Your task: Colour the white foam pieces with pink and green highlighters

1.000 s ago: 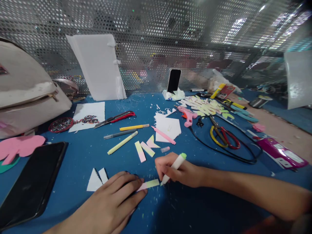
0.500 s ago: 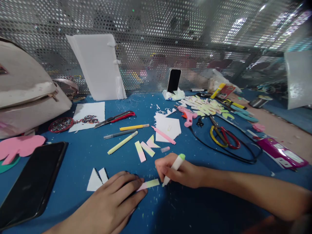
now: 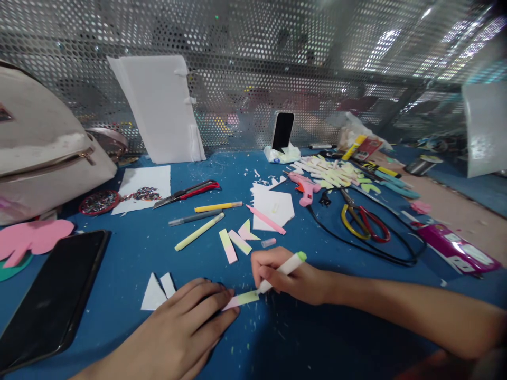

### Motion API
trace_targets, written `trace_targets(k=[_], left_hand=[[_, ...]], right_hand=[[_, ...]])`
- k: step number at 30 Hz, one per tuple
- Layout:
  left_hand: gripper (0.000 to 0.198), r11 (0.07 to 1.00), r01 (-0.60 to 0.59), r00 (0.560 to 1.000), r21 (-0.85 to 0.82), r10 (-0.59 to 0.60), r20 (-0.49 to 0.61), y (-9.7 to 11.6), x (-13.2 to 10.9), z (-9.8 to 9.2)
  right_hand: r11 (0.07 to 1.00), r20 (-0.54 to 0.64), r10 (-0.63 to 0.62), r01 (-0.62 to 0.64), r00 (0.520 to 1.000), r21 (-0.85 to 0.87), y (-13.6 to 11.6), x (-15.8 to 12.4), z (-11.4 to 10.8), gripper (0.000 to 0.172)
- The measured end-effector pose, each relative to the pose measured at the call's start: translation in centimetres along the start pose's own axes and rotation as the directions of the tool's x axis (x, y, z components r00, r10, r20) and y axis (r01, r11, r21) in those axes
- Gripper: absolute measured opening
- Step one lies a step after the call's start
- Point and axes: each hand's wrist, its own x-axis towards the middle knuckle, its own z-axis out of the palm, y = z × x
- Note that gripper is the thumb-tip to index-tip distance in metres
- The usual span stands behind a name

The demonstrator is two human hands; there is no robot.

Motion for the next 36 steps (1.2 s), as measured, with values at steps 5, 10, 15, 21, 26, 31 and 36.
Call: trace_targets(k=[5,10,15,21,26,31,36], left_hand=[[0.045,1.000,-0.003,1.000,0.006,0.003,0.012,-0.13,0.07,-0.05],[0.043,1.000,-0.001,1.000,-0.006,0.001,-0.007,-0.04,-0.03,-0.12],[0.045,1.000,-0.001,1.000,0.002,0.001,0.002,0.01,-0.06,-0.08],[0.042,1.000,0.015,1.000,-0.010,-0.015,-0.018,-0.01,-0.03,-0.04],[0.043,1.000,0.004,1.000,-0.013,-0.004,-0.006,-0.03,-0.10,-0.05],[0.044,1.000,0.012,1.000,-0.019,-0.011,0.016,-0.02,-0.07,-0.18],[0.047,1.000,0.003,1.000,-0.015,-0.003,0.001,-0.06,-0.01,-0.20]], right_hand=[[1.000,0.010,0.013,-0.013,1.000,0.014,-0.15,0.01,-0.01,0.057],[1.000,0.020,-0.010,0.010,1.000,-0.018,-0.23,0.05,0.01,0.058],[1.000,-0.007,0.003,-0.003,1.000,-0.003,-0.15,0.04,0.00,0.053],[1.000,0.035,-0.020,0.019,0.999,0.024,-0.20,0.06,0.04,0.060],[1.000,0.002,-0.002,0.002,1.000,-0.016,-0.05,0.02,0.00,0.056],[1.000,0.024,-0.007,0.007,1.000,-0.005,-0.05,-0.02,-0.10,0.057],[0.999,0.025,-0.030,0.030,0.999,0.012,0.11,-0.02,-0.06,0.057]])
